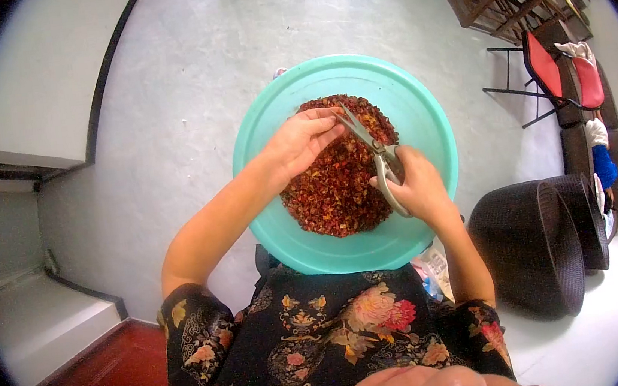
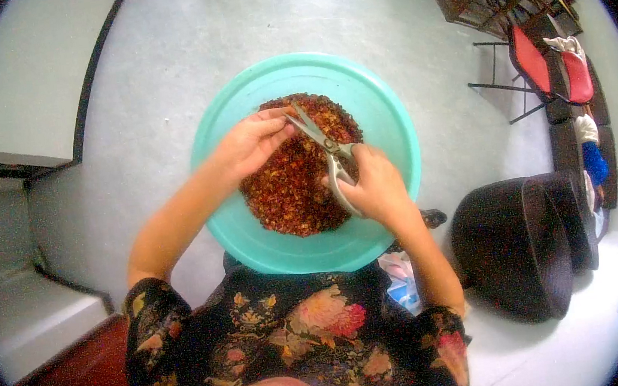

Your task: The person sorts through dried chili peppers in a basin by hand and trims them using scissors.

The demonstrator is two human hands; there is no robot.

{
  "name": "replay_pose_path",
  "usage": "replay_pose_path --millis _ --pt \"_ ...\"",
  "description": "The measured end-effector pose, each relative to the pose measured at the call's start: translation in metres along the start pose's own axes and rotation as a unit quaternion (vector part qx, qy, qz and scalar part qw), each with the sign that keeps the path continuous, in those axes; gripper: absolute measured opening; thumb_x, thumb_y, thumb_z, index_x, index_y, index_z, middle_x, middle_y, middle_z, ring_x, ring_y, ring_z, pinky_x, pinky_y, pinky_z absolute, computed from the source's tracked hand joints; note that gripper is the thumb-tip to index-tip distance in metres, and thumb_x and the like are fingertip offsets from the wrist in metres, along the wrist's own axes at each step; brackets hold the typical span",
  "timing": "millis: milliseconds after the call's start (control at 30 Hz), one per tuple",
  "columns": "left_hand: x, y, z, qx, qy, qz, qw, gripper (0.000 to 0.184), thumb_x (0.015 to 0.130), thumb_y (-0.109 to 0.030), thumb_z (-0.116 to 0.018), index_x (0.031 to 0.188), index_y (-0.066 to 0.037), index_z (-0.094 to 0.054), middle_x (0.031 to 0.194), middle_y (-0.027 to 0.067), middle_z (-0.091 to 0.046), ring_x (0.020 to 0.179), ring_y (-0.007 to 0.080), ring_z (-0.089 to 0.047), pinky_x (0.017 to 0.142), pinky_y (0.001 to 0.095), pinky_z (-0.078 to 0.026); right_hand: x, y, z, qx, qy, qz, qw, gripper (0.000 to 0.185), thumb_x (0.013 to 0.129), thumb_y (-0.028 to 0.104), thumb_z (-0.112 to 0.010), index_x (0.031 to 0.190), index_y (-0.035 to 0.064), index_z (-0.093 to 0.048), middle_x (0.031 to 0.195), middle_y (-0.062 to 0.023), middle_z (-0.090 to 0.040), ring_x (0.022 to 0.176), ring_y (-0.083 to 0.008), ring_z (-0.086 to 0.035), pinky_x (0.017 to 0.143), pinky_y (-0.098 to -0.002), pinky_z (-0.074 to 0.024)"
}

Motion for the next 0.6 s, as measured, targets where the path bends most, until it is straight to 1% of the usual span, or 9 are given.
replay_pose_path --millis 67,100,167,200,267,367,400,467,600 --pt "0.001 0.002 0.004 0.034 -0.038 0.01 0.999 0.018 0.099 -0.003 -0.056 0.116 0.003 -0.059 0.115 0.0121 -0.063 0.107 0.0198 -0.062 0.098 0.0288 -0.055 -0.001 -0.002 -0.002 0.004 -0.004 0.018 1.0 0.06 0.078 0.051 -0.077 0.099 -0.0023 -0.059 0.097 -0.0245 -0.064 0.093 -0.0425 -0.062 0.081 -0.0491 -0.0492" --pt "0.001 0.002 0.004 0.033 -0.039 0.011 0.999 0.018 0.099 -0.003 -0.056 0.116 0.003 -0.059 0.115 0.0121 -0.063 0.107 0.0198 -0.062 0.098 0.0288 -0.055 -0.001 -0.004 -0.004 0.004 -0.004 0.018 1.0 0.06 0.078 0.051 -0.077 0.099 -0.0023 -0.059 0.097 -0.0245 -0.064 0.093 -0.0425 -0.062 0.081 -0.0491 -0.0492" --pt "-0.001 0.001 0.003 0.034 -0.034 0.01 0.999 0.018 0.099 -0.004 -0.058 0.116 0.003 -0.059 0.114 0.011 -0.064 0.107 0.0195 -0.062 0.098 0.0299 -0.054 -0.001 -0.005 -0.006 0.002 -0.043 0.052 0.998 0.055 0.076 0.046 -0.08 0.093 -0.0017 -0.058 0.081 -0.0176 -0.059 0.077 -0.0358 -0.06 0.07 -0.0445 -0.0465" --pt "0.0 0.002 0.005 0.034 -0.034 0.01 0.999 0.018 0.099 -0.004 -0.058 0.116 0.003 -0.059 0.114 0.011 -0.064 0.107 0.0195 -0.062 0.098 0.0299 -0.054 -0.001 -0.005 -0.007 0.002 -0.042 0.052 0.998 0.055 0.076 0.046 -0.08 0.093 -0.0017 -0.058 0.081 -0.0176 -0.059 0.077 -0.0358 -0.06 0.07 -0.0445 -0.0465" --pt "0.003 0.005 0.007 0.028 -0.025 -0.007 0.999 0.016 0.099 -0.004 -0.059 0.113 0.002 -0.06 0.113 0.0106 -0.064 0.106 0.02 -0.062 0.099 0.0313 -0.054 -0.001 -0.003 -0.007 -0.011 -0.077 0.081 0.994 0.054 0.075 0.044 -0.081 0.092 -0.0014 -0.058 0.083 -0.0178 -0.059 0.079 -0.0346 -0.059 0.071 -0.0438 -0.0466" --pt "0.002 0.005 0.006 0.02 -0.02 0.005 1.0 0.013 0.098 -0.004 -0.059 0.111 0.0 -0.061 0.112 0.0104 -0.064 0.106 0.0204 -0.062 0.1 0.0325 -0.053 -0.001 -0.003 -0.006 -0.014 -0.077 0.092 0.993 0.055 0.074 0.044 -0.082 0.091 -0.0012 -0.057 0.086 -0.018 -0.059 0.081 -0.0342 -0.059 0.073 -0.0431 -0.0469" --pt "0.001 0.005 0.006 0.02 -0.02 0.005 1.0 0.013 0.098 -0.004 -0.059 0.111 0.0 -0.061 0.112 0.0104 -0.064 0.106 0.0204 -0.062 0.1 0.0325 -0.053 -0.001 -0.002 -0.005 -0.014 -0.077 0.092 0.993 0.055 0.074 0.044 -0.082 0.091 -0.0012 -0.057 0.086 -0.018 -0.059 0.081 -0.0342 -0.059 0.073 -0.0431 -0.0469" --pt "0.001 0.008 0.005 0.028 -0.04 0.003 0.999 0.011 0.099 -0.003 -0.058 0.108 0.001 -0.06 0.11 0.0107 -0.064 0.104 0.0203 -0.063 0.098 0.032 -0.055 -0.001 -0.001 -0.003 0.007 -0.028 0.054 0.998 0.054 0.073 0.042 -0.084 0.089 -0.0012 -0.056 0.083 -0.0181 -0.06 0.078 -0.0347 -0.06 0.072 -0.0429 -0.0475" --pt "0.003 0.011 0.013 0.009 -0.05 0.005 0.999 0.011 0.099 -0.002 -0.056 0.108 0.002 -0.06 0.108 0.0113 -0.064 0.103 0.0205 -0.063 0.094 0.0309 -0.057 0.0 -0.009 -0.01 0.001 -0.04 0.044 0.998 0.051 0.073 0.04 -0.085 0.086 -0.0014 -0.057 0.079 -0.0175 -0.06 0.073 -0.0335 -0.061 0.068 -0.0424 -0.0478"
Point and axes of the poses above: each hand's wrist, its own x-axis towards the middle knuckle, its own z-axis out of the back of the hand, y = z × x, the point moved 1 cm from there along x, towards the middle knuckle
